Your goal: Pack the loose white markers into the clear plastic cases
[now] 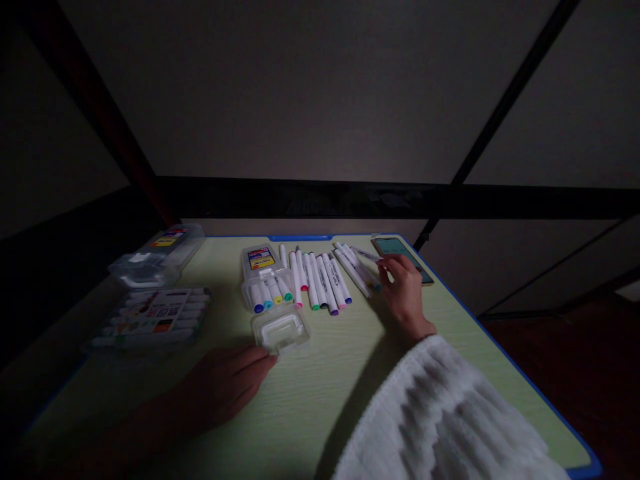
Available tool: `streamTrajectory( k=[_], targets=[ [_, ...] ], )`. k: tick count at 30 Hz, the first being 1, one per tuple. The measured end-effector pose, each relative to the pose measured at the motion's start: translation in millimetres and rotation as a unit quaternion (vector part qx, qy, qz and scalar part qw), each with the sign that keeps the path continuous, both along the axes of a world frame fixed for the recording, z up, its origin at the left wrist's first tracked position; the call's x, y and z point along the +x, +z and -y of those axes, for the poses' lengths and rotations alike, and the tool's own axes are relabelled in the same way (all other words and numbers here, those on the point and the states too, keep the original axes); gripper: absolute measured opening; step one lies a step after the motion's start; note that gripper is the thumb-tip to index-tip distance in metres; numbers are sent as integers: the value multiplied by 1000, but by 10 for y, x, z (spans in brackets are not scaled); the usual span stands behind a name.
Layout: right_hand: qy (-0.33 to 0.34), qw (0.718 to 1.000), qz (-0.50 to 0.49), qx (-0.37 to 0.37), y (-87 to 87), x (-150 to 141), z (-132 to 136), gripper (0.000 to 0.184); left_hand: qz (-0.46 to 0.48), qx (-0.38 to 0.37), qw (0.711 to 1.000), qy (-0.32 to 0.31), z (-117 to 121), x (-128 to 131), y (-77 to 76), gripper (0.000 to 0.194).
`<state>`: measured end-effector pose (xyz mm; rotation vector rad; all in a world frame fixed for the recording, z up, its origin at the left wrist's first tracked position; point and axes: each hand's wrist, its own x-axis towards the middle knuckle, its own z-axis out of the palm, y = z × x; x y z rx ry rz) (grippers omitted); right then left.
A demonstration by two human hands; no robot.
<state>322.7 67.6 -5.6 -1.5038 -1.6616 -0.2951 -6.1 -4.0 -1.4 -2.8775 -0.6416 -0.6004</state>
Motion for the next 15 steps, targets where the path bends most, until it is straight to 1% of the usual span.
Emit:
streamTrajectory(
  k=[3,7,10,15],
  targets=[
    [-9,1000,-2,12,13,-17,8,14,2,3,1000,-1,-1,0,-6,21],
    [-27,1000,16,1,19,-39,12,15,3,7,1000,3,-6,0,-24,20],
    [-15,1000,12,-7,26,-60,15,18,0,3,1000,5,-7,-3,-33,21],
    [6,1000,-4,-5,41,-99,20,17,-8,-1,1000,3,-7,-6,-27,20]
  ],
)
